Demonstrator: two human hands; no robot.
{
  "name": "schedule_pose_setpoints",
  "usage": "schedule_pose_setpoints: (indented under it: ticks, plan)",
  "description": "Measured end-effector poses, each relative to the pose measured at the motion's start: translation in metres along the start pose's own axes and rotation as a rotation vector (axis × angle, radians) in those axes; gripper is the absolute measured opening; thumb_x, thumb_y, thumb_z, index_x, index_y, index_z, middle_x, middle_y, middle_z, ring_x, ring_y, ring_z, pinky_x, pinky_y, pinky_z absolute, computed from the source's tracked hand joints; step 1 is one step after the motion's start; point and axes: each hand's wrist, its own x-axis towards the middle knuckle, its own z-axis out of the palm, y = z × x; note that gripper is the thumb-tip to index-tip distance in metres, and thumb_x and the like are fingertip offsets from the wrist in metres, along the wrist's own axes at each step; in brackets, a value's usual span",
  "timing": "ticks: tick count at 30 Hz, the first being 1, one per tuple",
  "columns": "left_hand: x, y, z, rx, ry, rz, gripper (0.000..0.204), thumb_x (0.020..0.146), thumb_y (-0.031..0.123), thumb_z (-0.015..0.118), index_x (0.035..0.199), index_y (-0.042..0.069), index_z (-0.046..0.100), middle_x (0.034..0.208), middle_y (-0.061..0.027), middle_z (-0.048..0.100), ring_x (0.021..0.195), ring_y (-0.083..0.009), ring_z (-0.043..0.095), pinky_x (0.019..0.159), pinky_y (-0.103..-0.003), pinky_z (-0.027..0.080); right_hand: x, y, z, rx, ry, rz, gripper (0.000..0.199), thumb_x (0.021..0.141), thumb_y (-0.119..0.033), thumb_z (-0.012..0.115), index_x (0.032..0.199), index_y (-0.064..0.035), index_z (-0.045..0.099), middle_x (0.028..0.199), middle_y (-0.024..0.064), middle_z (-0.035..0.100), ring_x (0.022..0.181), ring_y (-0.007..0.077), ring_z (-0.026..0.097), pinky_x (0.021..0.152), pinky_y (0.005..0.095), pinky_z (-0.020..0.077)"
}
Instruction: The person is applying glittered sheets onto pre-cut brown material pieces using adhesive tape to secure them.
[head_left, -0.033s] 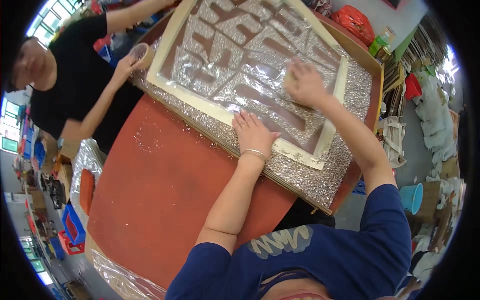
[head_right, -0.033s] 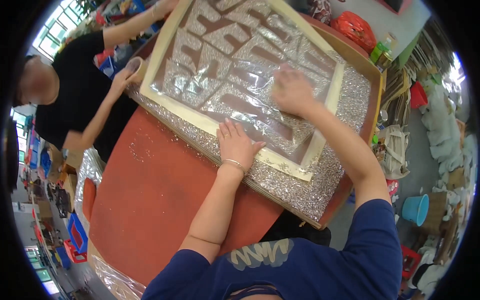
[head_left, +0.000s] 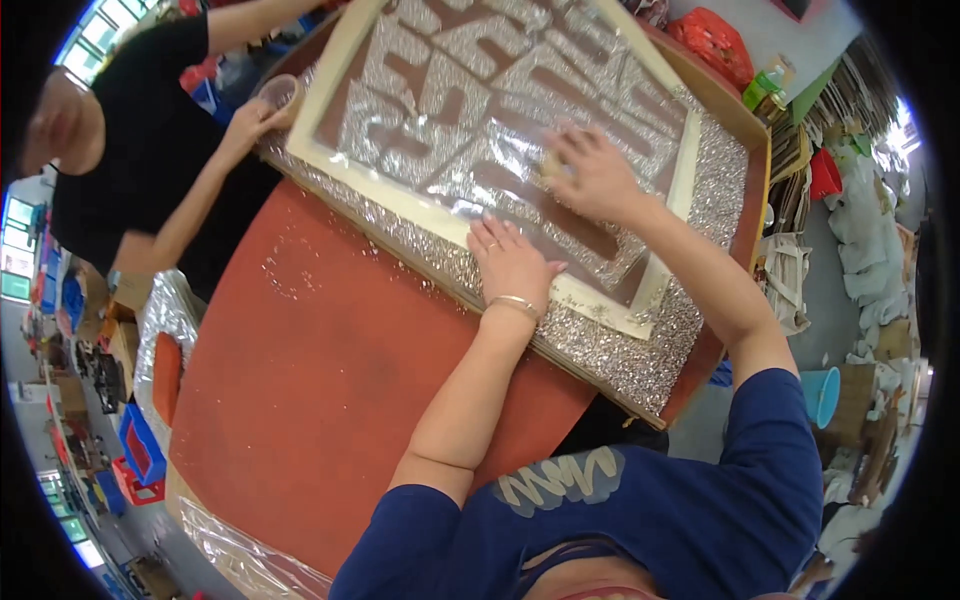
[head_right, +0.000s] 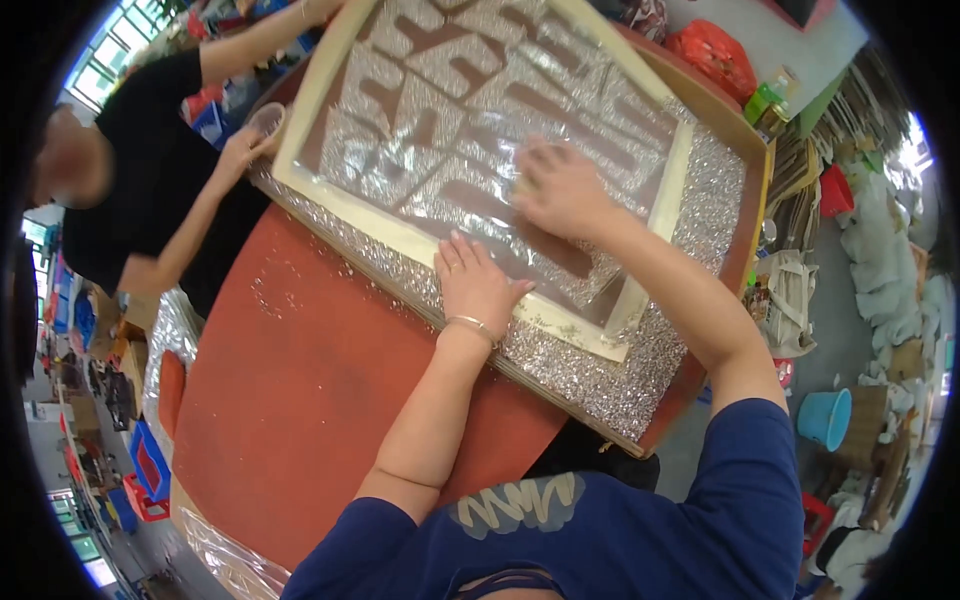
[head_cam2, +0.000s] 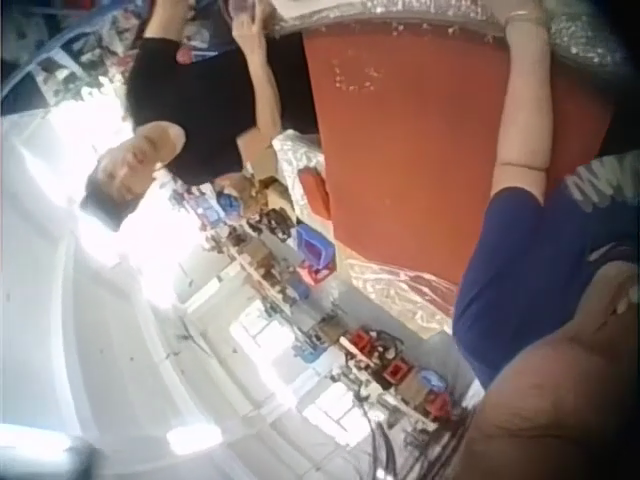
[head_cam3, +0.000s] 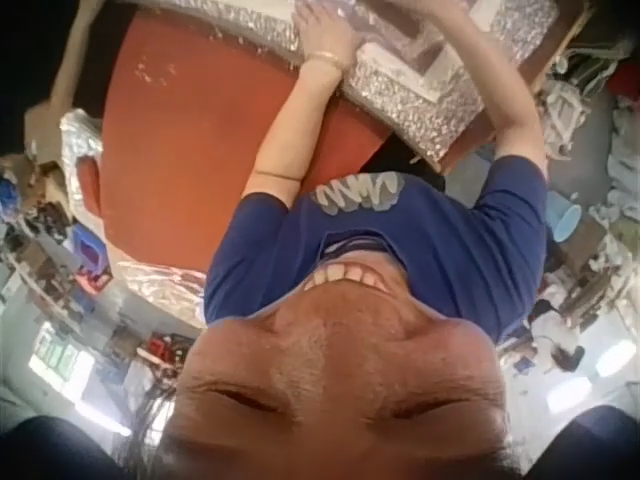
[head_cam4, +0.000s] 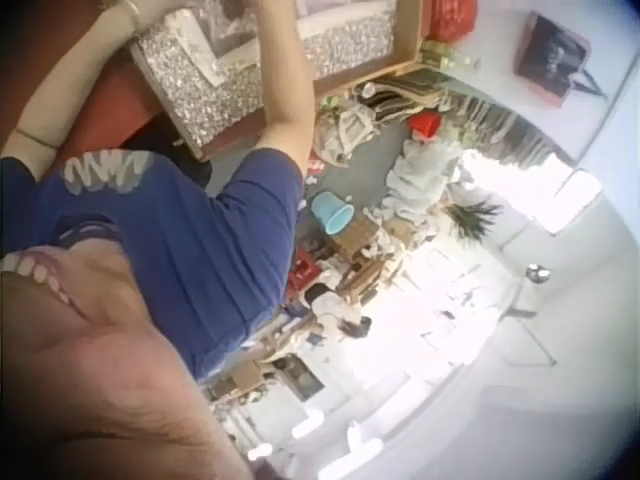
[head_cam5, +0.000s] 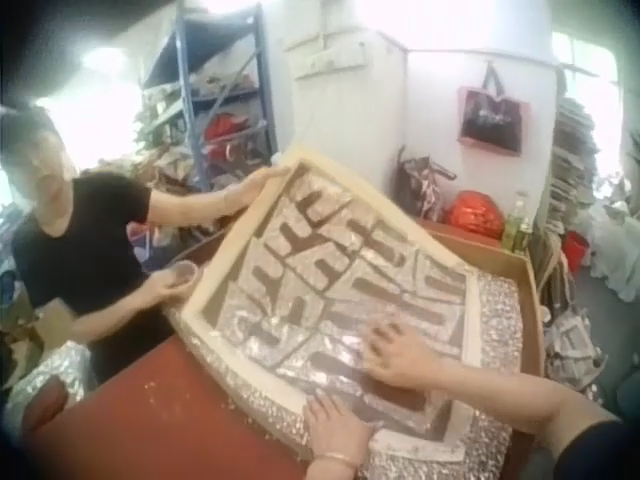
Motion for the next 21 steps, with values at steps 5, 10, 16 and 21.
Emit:
schedule_pose_setpoints:
  ticks: [5, 10, 16, 21]
  plan:
    - [0.004, 0.002, -0.003, 0.09, 0.035, 0.037, 0.085, 0.084, 0.056, 0.051, 0.132, -0.014, 0.039, 0.139, -0.0373, 0.03, 0.13, -0.0513, 0.029, 0.109, -0.057, 0.016, 0.095, -0.1, 0.005, 0.228, 0.112, -0.154, 0.053, 0.085, -0.041, 0.055, 0.132, -0.0181, 0.047, 0.136, 0.0108, 0.046, 0.116, 0.0352, 0.047, 0.088, 0.048, 0.0464]
    - [0.006, 0.005, 0.009, 0.07, 0.107, 0.06, 0.084, 0.086, 0.054, 0.05, 0.131, -0.016, 0.038, 0.139, -0.0407, 0.027, 0.13, -0.0519, 0.028, 0.109, -0.057, 0.014, 0.098, -0.101, 0.011, 0.215, 0.165, -0.244, 0.051, 0.082, -0.043, 0.059, 0.128, -0.0209, 0.051, 0.13, 0.0107, 0.051, 0.111, 0.0322, 0.049, 0.083, 0.0429, 0.0483]
    - [-0.002, -0.007, 0.015, 0.126, 0.098, 0.069, 0.087, 0.085, 0.057, 0.051, 0.133, -0.014, 0.036, 0.141, -0.0354, 0.028, 0.134, -0.0483, 0.024, 0.111, -0.054, 0.015, -0.058, -0.02, -0.041, 0.212, -0.013, -0.17, 0.051, 0.078, -0.032, 0.062, 0.126, -0.0179, 0.054, 0.132, 0.0112, 0.048, 0.113, 0.0344, 0.046, 0.091, 0.0443, 0.0421]
    - [0.002, -0.003, 0.015, 0.08, 0.101, 0.129, 0.087, 0.082, 0.055, 0.056, 0.133, -0.013, 0.036, 0.141, -0.0356, 0.028, 0.133, -0.0489, 0.026, 0.11, -0.054, 0.019, -0.099, -0.021, -0.062, 0.21, -0.098, -0.213, 0.053, 0.078, -0.026, 0.061, 0.127, -0.0091, 0.052, 0.132, 0.0147, 0.048, 0.114, 0.0347, 0.047, 0.094, 0.0443, 0.0413]
